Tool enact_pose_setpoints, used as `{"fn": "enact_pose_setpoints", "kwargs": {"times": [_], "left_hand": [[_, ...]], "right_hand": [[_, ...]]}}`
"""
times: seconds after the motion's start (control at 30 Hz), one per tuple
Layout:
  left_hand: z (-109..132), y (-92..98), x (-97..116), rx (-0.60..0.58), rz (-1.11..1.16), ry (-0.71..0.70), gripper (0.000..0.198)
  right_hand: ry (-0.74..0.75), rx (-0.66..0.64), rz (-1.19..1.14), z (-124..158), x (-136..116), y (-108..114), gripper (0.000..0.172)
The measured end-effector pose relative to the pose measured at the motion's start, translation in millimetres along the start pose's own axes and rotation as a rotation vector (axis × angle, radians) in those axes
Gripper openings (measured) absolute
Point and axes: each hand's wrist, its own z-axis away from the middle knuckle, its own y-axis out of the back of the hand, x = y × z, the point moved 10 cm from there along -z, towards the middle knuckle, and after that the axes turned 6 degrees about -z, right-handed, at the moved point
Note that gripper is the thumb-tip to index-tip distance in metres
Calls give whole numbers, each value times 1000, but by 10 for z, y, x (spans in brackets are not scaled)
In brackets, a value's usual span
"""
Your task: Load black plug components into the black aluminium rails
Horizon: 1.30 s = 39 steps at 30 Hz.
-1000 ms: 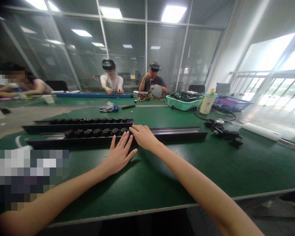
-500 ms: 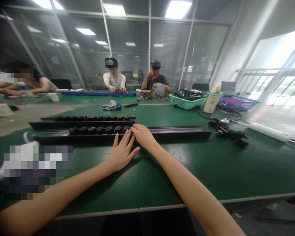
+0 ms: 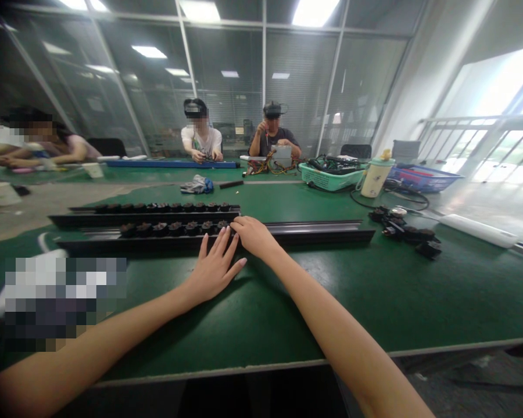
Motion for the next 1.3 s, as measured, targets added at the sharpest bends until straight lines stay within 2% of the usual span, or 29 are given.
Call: {"fn": "enact_pose_setpoints", "kwargs": {"times": [0.53,0.8,1.03,1.3], "left_hand": [[-11,34,17,-8,-8,6,73],[-8,22,16,-1,-9,4,73],[-13,19,15,-14,-4,8,74],[-5,29,15,1,-7,5,73]], "right_hand": [[-17,8,-6,48,87,116,47],[-38,15,-5,90,87,195,33],[-108,11,-15,106,138,192,40],[-145,-16,2,113,200,175,38]]}}
